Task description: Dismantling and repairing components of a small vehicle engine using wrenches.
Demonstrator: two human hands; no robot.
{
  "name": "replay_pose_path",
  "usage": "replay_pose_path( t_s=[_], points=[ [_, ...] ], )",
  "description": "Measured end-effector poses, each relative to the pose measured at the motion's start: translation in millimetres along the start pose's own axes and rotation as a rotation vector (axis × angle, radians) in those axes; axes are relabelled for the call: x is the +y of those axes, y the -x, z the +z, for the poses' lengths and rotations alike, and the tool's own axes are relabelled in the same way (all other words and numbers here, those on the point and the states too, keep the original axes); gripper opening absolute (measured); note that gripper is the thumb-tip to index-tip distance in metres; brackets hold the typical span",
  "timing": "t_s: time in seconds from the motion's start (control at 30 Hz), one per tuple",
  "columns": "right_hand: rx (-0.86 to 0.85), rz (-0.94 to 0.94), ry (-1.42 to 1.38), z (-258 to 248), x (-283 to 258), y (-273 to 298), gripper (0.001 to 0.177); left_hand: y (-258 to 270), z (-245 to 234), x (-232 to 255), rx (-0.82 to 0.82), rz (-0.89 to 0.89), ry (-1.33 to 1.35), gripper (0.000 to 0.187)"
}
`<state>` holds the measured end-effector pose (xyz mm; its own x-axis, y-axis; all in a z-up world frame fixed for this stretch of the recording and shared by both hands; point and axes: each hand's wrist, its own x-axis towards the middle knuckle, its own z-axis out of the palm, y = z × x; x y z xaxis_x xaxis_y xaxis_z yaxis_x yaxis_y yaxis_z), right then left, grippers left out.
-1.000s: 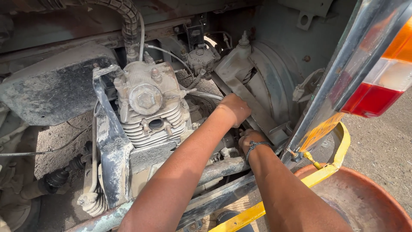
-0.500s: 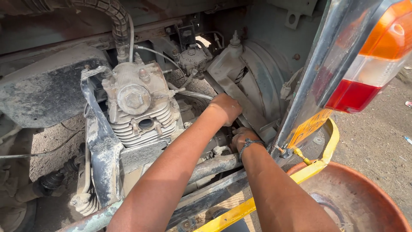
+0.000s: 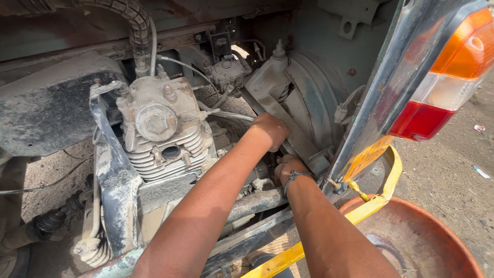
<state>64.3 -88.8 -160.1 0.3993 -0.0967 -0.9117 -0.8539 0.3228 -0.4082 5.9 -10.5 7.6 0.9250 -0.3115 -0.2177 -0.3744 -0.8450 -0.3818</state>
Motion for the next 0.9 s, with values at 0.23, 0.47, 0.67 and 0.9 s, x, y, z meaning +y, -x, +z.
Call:
replay_pose_path(
  t_s=[0.23,0.47,0.67,0.9],
  points=[
    [-0.083,-0.046,-0.113,-0.3,-0.3,-5.8,0.026,3.9,-2.4,-3.0,-0.05,-0.055,0.016,0.031],
    [-0.043,0.004,-0.262,-3.6,2.7,18.0,0.023,7.1,3.3,-5.3,0.044,0.003,0.002,0.024],
    [-0.071,-0.048,-0.38,-1.3,-18.6,12.7,0.027,-17.4,14.5,-10.0,0.09,0.011,0.017,0.024],
    [-0.08,-0.059,-0.355,-0.8,-5.8,-13.8,0.028,-14.9,18.6,-7.3,0.118,-0.012,0.051,0.023]
  ],
)
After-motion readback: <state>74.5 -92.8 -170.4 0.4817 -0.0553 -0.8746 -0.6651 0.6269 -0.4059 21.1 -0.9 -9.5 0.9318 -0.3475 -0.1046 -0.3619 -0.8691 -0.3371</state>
